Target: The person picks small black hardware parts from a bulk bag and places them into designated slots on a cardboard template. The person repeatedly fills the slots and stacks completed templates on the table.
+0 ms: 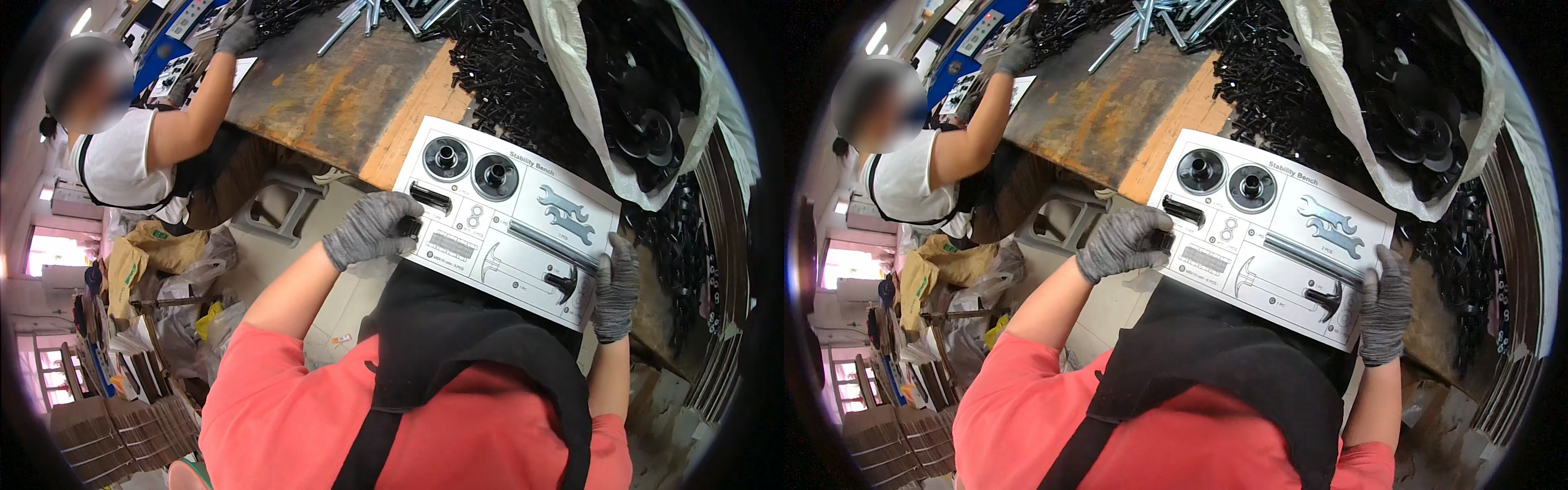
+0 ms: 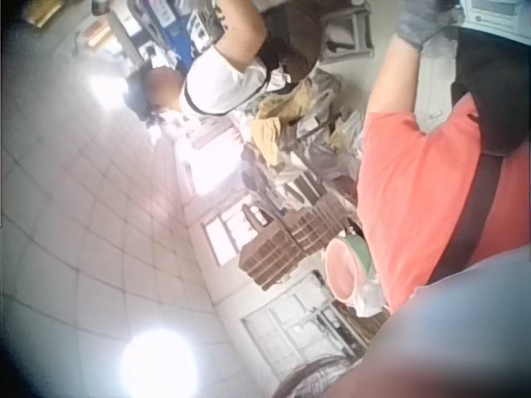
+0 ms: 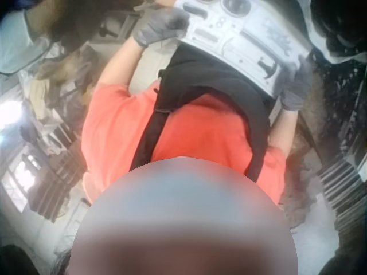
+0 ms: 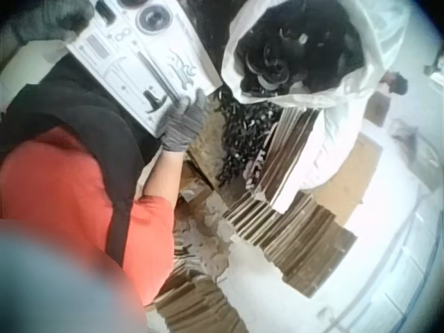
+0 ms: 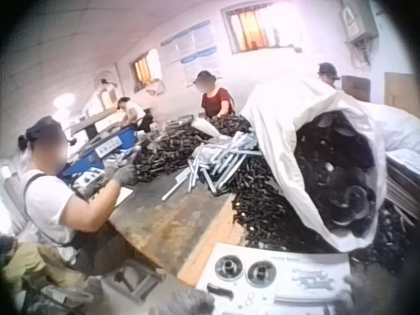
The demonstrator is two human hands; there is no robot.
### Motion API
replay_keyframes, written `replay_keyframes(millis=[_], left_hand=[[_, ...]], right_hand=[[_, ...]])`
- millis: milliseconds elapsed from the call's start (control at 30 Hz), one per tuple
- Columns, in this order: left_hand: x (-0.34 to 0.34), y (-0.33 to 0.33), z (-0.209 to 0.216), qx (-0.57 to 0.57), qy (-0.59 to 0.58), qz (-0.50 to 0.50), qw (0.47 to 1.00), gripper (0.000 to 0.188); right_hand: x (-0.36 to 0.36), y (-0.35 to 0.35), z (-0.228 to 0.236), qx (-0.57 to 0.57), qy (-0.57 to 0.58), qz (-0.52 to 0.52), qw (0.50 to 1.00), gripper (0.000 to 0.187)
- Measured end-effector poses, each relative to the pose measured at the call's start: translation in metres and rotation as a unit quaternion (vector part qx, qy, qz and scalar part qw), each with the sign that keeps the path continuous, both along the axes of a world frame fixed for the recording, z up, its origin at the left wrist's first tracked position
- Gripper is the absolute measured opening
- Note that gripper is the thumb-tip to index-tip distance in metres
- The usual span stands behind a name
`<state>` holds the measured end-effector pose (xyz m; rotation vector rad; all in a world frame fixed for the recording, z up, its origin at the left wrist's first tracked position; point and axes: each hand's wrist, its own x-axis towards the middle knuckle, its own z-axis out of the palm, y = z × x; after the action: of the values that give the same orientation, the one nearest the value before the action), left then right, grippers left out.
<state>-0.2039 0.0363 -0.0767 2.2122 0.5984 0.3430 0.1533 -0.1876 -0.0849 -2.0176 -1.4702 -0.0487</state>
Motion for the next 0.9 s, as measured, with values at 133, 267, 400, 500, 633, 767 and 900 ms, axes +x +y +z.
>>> replay_keyframes(millis=[133, 267, 400, 500, 633, 767, 900], left_hand=[[-0.019, -0.008, 0.014, -0.037, -0.020, 0.153, 0.987, 0.055], [-0.042, -0.016, -0.005, -0.124, 0.039, 0.258, 0.957, 0.053], [-0.040, -0.034, -0.027, -0.243, -0.081, 0.271, 0.928, 0.047], [-0.041, -0.032, -0.029, -0.303, -0.114, 0.299, 0.898, 0.044], [-0.042, -0.035, -0.026, -0.310, -0.117, 0.338, 0.881, 0.044], [-0.040, -0.037, -0.025, -0.352, -0.148, 0.363, 0.850, 0.044], [-0.046, -0.034, -0.034, -0.377, -0.194, 0.388, 0.818, 0.043]], right_hand=[[0.024, -0.037, -0.036, -0.061, 0.125, -0.028, 0.990, 0.034], [0.018, -0.041, -0.034, -0.102, 0.160, -0.023, 0.982, 0.038], [0.018, -0.041, -0.023, -0.130, 0.140, 0.019, 0.981, 0.043], [0.025, -0.038, -0.011, -0.155, 0.182, 0.046, 0.970, 0.045], [0.028, -0.031, 0.007, -0.197, 0.178, 0.079, 0.961, 0.045], [0.025, -0.028, 0.018, -0.227, 0.219, 0.087, 0.945, 0.044], [0.016, -0.023, 0.026, -0.252, 0.252, 0.093, 0.929, 0.046]])
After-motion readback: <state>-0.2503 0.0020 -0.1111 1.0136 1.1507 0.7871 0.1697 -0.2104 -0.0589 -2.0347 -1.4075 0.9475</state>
